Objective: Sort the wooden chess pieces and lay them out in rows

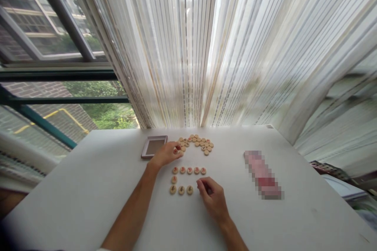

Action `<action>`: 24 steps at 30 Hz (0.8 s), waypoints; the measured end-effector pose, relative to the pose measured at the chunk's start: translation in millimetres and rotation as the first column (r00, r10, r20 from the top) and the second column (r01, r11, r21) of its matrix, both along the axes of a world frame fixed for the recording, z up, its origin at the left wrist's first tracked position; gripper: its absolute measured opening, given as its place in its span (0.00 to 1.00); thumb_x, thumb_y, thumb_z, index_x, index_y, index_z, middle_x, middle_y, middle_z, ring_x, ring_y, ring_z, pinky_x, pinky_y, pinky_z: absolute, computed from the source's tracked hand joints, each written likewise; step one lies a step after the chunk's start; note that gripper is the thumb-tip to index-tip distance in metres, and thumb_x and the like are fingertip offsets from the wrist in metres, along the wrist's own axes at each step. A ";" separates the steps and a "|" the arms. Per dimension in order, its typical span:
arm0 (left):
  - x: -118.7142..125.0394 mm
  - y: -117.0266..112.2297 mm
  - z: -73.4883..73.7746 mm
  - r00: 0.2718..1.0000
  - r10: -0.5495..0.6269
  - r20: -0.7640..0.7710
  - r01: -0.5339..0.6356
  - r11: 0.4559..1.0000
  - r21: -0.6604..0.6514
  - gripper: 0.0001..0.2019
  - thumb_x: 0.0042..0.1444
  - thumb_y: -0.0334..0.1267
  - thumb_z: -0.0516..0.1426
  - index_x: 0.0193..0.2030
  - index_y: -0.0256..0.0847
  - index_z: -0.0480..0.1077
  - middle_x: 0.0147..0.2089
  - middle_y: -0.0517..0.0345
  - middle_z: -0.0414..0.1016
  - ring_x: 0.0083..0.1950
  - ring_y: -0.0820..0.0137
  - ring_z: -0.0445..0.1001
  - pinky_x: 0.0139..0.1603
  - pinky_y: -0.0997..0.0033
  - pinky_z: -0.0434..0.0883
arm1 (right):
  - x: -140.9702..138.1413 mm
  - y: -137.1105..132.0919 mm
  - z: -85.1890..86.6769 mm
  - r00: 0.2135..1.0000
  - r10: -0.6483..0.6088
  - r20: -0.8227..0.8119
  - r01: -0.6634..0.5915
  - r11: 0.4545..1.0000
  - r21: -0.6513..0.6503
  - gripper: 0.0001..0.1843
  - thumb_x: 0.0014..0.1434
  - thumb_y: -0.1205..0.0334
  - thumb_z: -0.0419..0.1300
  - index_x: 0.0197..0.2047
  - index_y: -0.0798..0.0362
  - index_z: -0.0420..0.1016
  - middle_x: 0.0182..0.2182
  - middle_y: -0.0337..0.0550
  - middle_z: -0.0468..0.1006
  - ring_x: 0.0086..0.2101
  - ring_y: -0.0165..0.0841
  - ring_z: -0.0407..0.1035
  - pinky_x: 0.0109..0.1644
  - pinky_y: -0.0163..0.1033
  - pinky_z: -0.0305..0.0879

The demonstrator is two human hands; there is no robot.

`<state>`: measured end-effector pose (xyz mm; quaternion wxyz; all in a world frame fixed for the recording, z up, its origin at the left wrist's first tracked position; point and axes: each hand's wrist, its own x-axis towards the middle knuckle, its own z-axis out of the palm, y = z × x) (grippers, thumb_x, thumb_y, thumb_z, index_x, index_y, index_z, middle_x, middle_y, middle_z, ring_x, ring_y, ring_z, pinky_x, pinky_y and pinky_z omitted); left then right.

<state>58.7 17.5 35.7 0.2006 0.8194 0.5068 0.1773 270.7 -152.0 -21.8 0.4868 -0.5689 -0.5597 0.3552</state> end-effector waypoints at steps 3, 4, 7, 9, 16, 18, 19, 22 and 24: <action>3.2 -0.8 -2.5 0.999 0.001 -0.036 -0.001 1.000 -0.002 0.08 0.53 0.39 0.62 0.39 0.42 0.74 0.40 0.56 0.79 0.41 0.65 0.77 0.43 0.70 0.69 | -0.4 -0.5 1.8 1.000 -0.024 0.006 0.024 1.000 0.003 0.20 0.65 0.45 0.58 0.37 0.54 0.77 0.26 0.42 0.76 0.27 0.34 0.69 0.31 0.36 0.66; 4.5 -1.1 -3.3 0.999 -0.002 -0.042 0.002 1.000 -0.003 0.07 0.53 0.39 0.62 0.39 0.42 0.74 0.40 0.55 0.79 0.41 0.65 0.77 0.43 0.70 0.69 | -0.5 -0.5 2.5 0.999 -0.038 0.009 0.038 0.999 0.006 0.20 0.65 0.44 0.57 0.36 0.53 0.77 0.26 0.43 0.76 0.27 0.34 0.69 0.31 0.36 0.66; 8.0 -2.6 -4.5 0.999 -0.013 -0.047 0.014 1.000 0.002 0.07 0.53 0.39 0.62 0.38 0.43 0.74 0.40 0.55 0.79 0.42 0.64 0.77 0.43 0.69 0.69 | -1.7 -0.7 5.2 0.997 -0.076 0.010 0.076 0.997 0.022 0.22 0.66 0.43 0.56 0.35 0.53 0.77 0.25 0.43 0.76 0.26 0.35 0.69 0.30 0.37 0.67; 10.4 -4.2 -4.9 0.999 -0.011 -0.043 0.012 1.000 0.012 0.06 0.53 0.39 0.61 0.38 0.43 0.73 0.40 0.54 0.79 0.43 0.62 0.77 0.44 0.67 0.69 | -3.4 -0.7 8.9 0.997 -0.077 0.018 0.076 0.996 0.045 0.22 0.66 0.44 0.56 0.34 0.53 0.78 0.24 0.43 0.76 0.26 0.35 0.70 0.30 0.37 0.67; 12.4 -9.8 -0.1 0.999 -0.022 0.047 0.022 1.000 0.004 0.06 0.53 0.35 0.60 0.38 0.42 0.73 0.39 0.53 0.79 0.40 0.62 0.76 0.45 0.65 0.70 | -6.6 19.1 58.2 0.972 0.127 0.199 -0.154 0.980 0.129 0.17 0.68 0.50 0.56 0.36 0.52 0.79 0.28 0.42 0.79 0.28 0.32 0.71 0.35 0.36 0.69; 7.8 -9.8 8.0 0.992 -0.064 0.110 0.066 0.998 -0.018 0.10 0.54 0.36 0.60 0.43 0.42 0.74 0.39 0.54 0.79 0.38 0.66 0.76 0.42 0.68 0.71 | -3.3 34.0 81.1 0.936 0.233 0.263 -0.269 0.957 0.110 0.14 0.67 0.52 0.57 0.41 0.51 0.80 0.30 0.41 0.80 0.29 0.32 0.71 0.34 0.36 0.70; 4.6 -9.8 13.6 0.986 -0.088 0.143 0.093 0.995 -0.030 0.12 0.56 0.37 0.60 0.47 0.42 0.73 0.40 0.55 0.79 0.37 0.68 0.76 0.41 0.70 0.72 | -1.1 42.3 92.3 0.921 0.260 0.289 -0.303 0.946 0.115 0.13 0.67 0.52 0.58 0.42 0.50 0.80 0.30 0.41 0.81 0.30 0.32 0.72 0.34 0.36 0.70; -7.3 -10.5 33.7 0.948 -0.157 0.278 0.182 0.981 -0.065 0.19 0.61 0.42 0.57 0.58 0.43 0.71 0.44 0.55 0.79 0.39 0.71 0.77 0.41 0.73 0.73 | 5.4 65.8 121.9 0.911 0.257 0.323 -0.322 0.932 0.167 0.13 0.67 0.53 0.58 0.45 0.50 0.80 0.33 0.42 0.82 0.32 0.32 0.74 0.36 0.36 0.72; -14.6 -12.4 46.0 0.864 -0.187 0.467 0.266 0.958 -0.108 0.19 0.63 0.45 0.57 0.59 0.41 0.71 0.49 0.50 0.77 0.42 0.70 0.77 0.44 0.71 0.74 | 7.7 77.3 137.4 0.908 0.262 0.328 -0.337 0.920 0.198 0.13 0.67 0.53 0.58 0.48 0.50 0.80 0.36 0.43 0.83 0.34 0.33 0.76 0.39 0.38 0.73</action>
